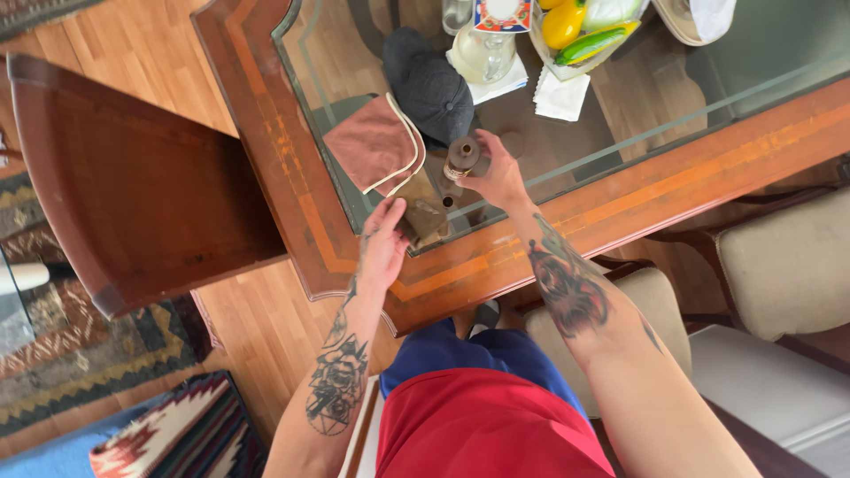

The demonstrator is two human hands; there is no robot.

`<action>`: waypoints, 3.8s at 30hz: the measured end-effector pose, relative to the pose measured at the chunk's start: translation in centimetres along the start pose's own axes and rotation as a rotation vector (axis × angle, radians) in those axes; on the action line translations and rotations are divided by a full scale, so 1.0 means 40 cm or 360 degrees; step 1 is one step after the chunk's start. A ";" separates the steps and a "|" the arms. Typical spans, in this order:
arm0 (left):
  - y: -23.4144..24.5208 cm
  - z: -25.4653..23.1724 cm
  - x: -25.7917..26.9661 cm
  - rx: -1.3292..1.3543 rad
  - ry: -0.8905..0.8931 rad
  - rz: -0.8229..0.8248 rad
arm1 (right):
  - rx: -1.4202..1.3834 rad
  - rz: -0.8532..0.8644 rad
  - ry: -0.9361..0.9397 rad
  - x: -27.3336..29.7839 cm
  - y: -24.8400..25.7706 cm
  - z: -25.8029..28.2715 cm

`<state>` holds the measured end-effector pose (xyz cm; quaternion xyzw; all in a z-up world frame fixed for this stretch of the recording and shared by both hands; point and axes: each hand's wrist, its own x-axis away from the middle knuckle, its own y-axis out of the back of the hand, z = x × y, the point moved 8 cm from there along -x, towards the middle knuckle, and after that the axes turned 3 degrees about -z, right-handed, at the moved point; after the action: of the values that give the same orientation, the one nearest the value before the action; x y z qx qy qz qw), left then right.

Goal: The person rubs a small cloth over the wooden edges of a glass-top table, moves a chair away from the table, and continues rubbing the cloth along the wooden frame of the table.

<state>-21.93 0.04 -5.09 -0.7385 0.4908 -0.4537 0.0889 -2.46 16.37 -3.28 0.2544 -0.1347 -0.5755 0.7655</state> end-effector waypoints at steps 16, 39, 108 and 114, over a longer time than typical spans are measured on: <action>-0.520 0.203 -0.120 -0.0225 0.0235 0.0647 | -0.1732 -0.0093 -0.0593 0.287 0.356 -0.005; -1.119 0.617 -0.543 -0.0609 0.0261 0.0324 | -0.2306 -0.0702 -0.0740 -0.123 1.145 -0.781; -2.089 1.236 -0.886 -0.0795 0.0424 0.0674 | -0.1363 -0.0578 -0.1072 -0.255 1.951 -1.372; -2.100 1.271 -1.063 -0.1022 0.0368 0.0616 | -0.0324 -0.0795 -0.0531 -0.362 2.057 -1.590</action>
<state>66.17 60.53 -10.55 -0.5666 0.7447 -0.3321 -0.1185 91.77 62.15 -10.28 0.1038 -0.1337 -0.7900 0.5893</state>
